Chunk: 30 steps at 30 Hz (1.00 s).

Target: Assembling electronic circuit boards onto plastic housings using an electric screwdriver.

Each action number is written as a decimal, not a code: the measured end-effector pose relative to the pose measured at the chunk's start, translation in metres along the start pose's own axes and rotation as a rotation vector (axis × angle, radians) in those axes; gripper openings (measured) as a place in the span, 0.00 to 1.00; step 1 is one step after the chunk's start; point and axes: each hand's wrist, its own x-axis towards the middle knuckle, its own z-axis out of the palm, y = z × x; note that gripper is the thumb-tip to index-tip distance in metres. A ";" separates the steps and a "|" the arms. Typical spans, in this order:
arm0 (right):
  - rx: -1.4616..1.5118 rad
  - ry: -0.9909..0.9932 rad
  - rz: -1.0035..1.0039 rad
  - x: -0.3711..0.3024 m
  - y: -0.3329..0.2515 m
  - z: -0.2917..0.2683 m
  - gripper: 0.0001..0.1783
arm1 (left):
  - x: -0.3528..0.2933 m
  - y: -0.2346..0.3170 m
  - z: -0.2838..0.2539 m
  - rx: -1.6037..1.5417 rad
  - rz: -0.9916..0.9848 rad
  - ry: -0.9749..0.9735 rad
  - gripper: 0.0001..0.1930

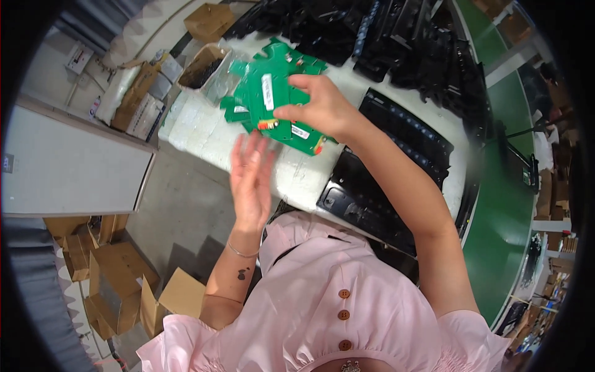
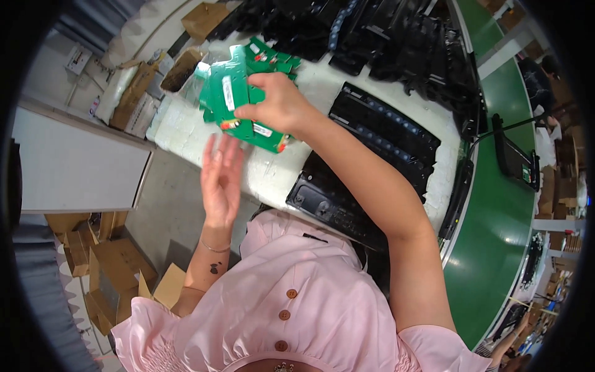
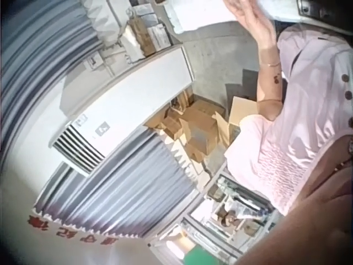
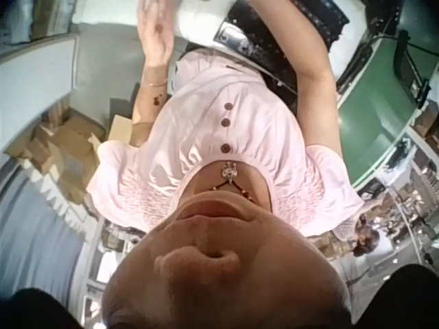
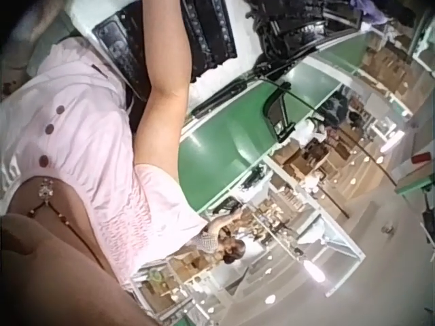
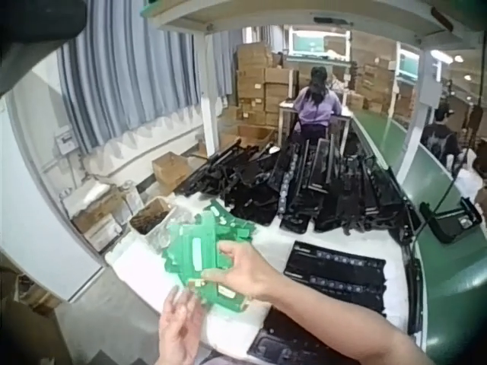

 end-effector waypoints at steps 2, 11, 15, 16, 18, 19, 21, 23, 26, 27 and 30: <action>0.804 -0.136 0.158 -0.004 -0.012 -0.023 0.24 | 0.007 -0.009 0.024 -0.277 -0.176 -0.342 0.31; 0.339 0.369 0.217 -0.083 -0.031 -0.065 0.14 | 0.006 -0.013 0.125 0.056 -0.442 -0.442 0.24; 0.804 0.374 0.038 -0.117 -0.003 -0.087 0.15 | -0.003 -0.027 0.132 0.050 -0.564 -0.471 0.22; 0.926 0.374 0.060 -0.123 -0.003 -0.092 0.14 | -0.004 -0.027 0.132 0.067 -0.581 -0.483 0.22; 0.986 0.397 0.051 -0.136 -0.003 -0.098 0.14 | -0.007 -0.027 0.131 -0.161 -0.687 -0.455 0.25; 0.996 0.410 0.042 -0.141 -0.004 -0.098 0.14 | -0.009 -0.025 0.134 -0.144 -0.694 -0.410 0.28; 1.010 0.357 0.046 -0.151 -0.004 -0.095 0.13 | -0.003 -0.035 0.125 -0.181 -0.665 -0.465 0.28; 1.008 0.378 0.094 -0.153 -0.004 -0.083 0.15 | -0.001 -0.040 0.125 -0.191 -0.598 -0.428 0.28; 0.876 0.364 0.125 -0.158 -0.002 -0.059 0.19 | -0.006 -0.045 0.135 -0.193 -0.485 -0.290 0.27; 0.768 0.406 0.112 -0.156 -0.002 -0.052 0.19 | -0.004 -0.049 0.132 -0.160 -0.409 -0.312 0.27; 0.631 0.435 0.144 -0.155 -0.008 -0.039 0.18 | -0.006 -0.056 0.120 -0.248 -0.389 -0.308 0.27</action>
